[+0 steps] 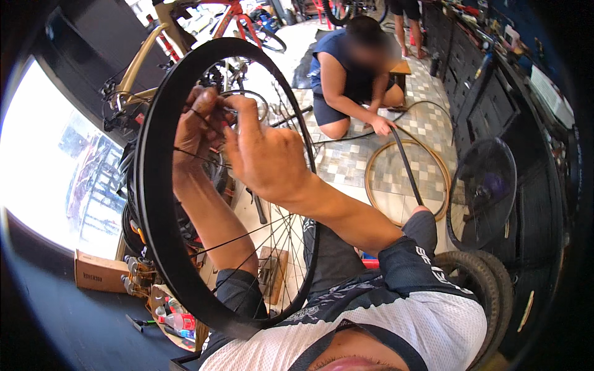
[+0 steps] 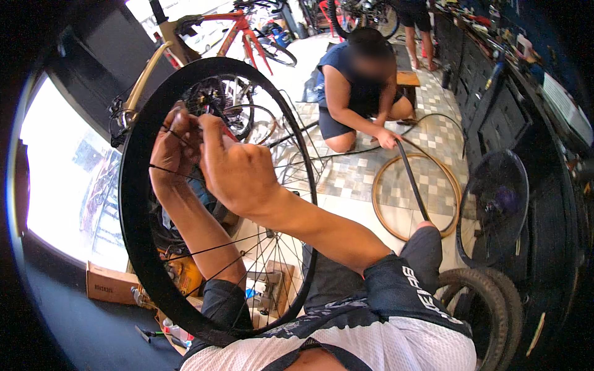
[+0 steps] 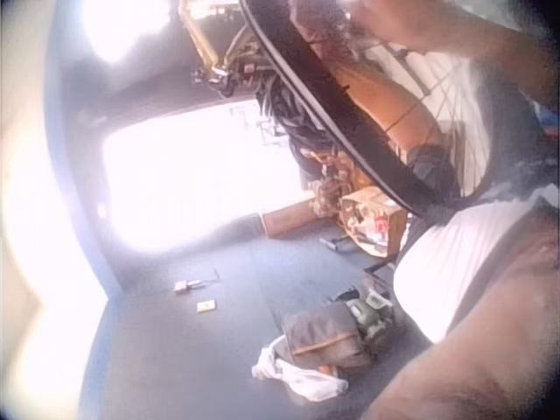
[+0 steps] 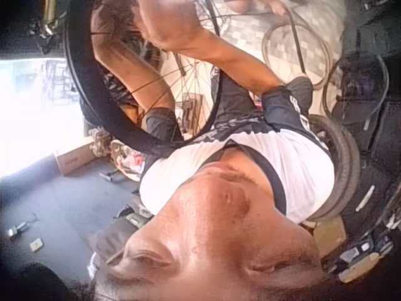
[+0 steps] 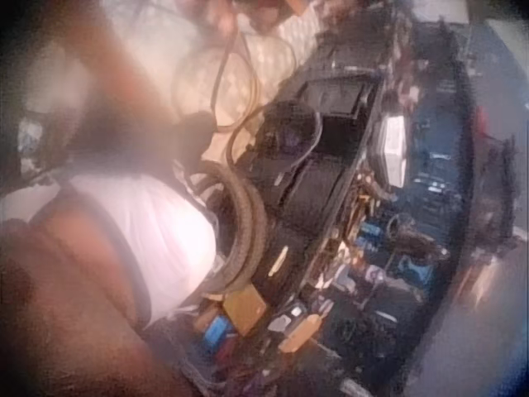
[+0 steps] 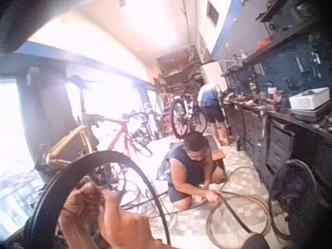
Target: The person laces a bicycle wheel by threading spokes through the rim and hub, adjusting tension by hand. The wheel is held upright and rotated as needed while the person works through the spoke pattern.
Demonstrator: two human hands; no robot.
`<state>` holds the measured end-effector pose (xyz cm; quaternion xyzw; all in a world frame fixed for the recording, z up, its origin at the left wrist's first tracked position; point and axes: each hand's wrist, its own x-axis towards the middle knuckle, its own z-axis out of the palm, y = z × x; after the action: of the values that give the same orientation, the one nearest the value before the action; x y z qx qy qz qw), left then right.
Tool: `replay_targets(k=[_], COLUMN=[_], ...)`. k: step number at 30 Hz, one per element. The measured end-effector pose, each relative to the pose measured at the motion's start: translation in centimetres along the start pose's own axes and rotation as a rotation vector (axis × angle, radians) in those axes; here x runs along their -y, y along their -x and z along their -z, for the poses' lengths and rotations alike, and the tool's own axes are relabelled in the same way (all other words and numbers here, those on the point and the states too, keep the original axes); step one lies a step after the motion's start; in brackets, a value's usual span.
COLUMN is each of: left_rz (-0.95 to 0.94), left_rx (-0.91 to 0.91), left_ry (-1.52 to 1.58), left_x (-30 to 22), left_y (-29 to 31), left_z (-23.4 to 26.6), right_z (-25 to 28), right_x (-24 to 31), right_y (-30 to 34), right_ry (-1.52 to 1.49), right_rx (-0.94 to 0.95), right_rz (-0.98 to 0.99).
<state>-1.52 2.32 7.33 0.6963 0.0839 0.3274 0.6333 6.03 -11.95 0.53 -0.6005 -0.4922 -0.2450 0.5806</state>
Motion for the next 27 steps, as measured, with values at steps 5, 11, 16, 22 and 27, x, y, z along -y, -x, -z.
replay_targets(k=[5,11,16,22,27], left_rz=[-0.073,-0.172,-0.018,0.179,0.28], left_rx=[-0.121,0.007,-0.35,-0.155,-0.023], left_ry=[0.097,0.37,0.064,-0.01,-0.157], left_x=[1.1,6.9,14.2,18.5,16.7], left_y=[0.3,1.5,3.4,5.6,6.0], left_z=[0.1,3.9,3.6,2.8,2.2], right_z=[0.2,4.4,5.9,8.0,7.9], right_x=[-0.3,-2.6,-5.3,-6.1,-8.4], right_y=[0.3,1.5,3.4,5.0,6.6], right_ry=[-0.041,-0.116,-0.286,-0.43,-0.654], right_rx=[-0.063,-0.056,-0.079,-0.113,-0.178], right_rz=[0.057,-0.058,-0.095,-0.13,-0.192])
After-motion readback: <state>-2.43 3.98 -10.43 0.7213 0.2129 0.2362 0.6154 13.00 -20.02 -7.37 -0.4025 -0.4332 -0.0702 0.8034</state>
